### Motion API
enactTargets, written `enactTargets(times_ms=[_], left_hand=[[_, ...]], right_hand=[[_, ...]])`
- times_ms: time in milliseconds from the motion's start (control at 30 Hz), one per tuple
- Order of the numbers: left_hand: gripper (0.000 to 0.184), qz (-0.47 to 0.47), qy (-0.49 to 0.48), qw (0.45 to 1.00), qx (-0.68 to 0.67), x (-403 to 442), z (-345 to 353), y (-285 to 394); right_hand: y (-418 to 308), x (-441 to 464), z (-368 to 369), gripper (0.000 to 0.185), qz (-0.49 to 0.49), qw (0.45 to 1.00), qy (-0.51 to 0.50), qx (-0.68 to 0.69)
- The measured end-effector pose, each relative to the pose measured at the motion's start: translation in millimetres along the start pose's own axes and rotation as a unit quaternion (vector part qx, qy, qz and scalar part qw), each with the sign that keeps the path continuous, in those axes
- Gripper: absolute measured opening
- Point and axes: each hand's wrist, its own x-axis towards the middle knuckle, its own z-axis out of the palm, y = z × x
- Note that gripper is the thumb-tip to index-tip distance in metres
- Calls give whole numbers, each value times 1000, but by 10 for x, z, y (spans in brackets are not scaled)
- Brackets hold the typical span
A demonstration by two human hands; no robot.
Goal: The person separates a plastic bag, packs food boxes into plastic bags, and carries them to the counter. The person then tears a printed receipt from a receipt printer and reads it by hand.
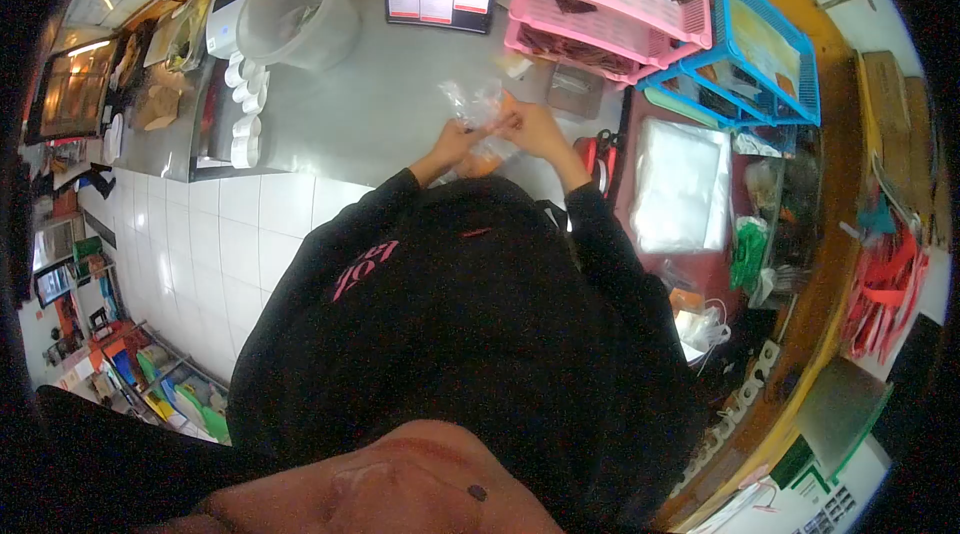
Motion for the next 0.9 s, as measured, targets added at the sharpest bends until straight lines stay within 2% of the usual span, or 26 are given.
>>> enactTargets(times_ms=[67, 200, 267, 300, 367, 400, 467, 500, 567, 700, 767, 800, 867, 900], left_hand=[[25, -8, 0, 999, 54, 13, -34, -52], [27, -32, 5, 994, 108, 109, -128, -321], [29, 130, 35, 953, 271, 77, -166, -292], [29, 132, 34, 953, 271, 35, -166, -222], [30, 53, 44, 965, 252, -96, -153, -62], [30, 53, 43, 965, 252, -129, -161, -79], [36, 132, -11, 981, 144, -164, -189, -141], [36, 132, -10, 981, 144, -181, -186, -68], [44, 299, -80, 913, 266, -189, -188, 90], [44, 283, -52, 916, 280, -204, -188, 131], [41, 324, -40, 879, 348, -162, -216, 53], [41, 323, -40, 879, 348, -161, -215, 97], [34, 425, -5, 801, 421, -152, -203, 183], [34, 424, -4, 802, 421, -132, -199, 234]], right_hand=[[-163, -19, 89, 19, 29, 997, 11, 72], [-152, -48, 21, 18, 12, 995, 0, 101], [-180, -112, -86, 19, -9, 996, 84, 37], [-68, -111, -131, 19, -9, 996, 86, 37], [222, -85, -166, 20, -5, 981, 161, 105], [171, -94, -175, 20, -5, 981, 161, 105], [-40, -124, -175, 16, 19, 898, 287, 332], [-71, -118, -135, 16, 18, 898, 286, 332], [-134, -74, -75, 12, 11, 828, 338, 448], [154, 3, 292, 10, 44, 829, 343, 439], [131, -114, 429, 9, 117, 906, 216, 345], [122, -155, 460, 9, 118, 906, 216, 346], [112, -236, 501, 13, -8, 942, 160, 295], [66, -269, 464, 13, -7, 942, 158, 295]])
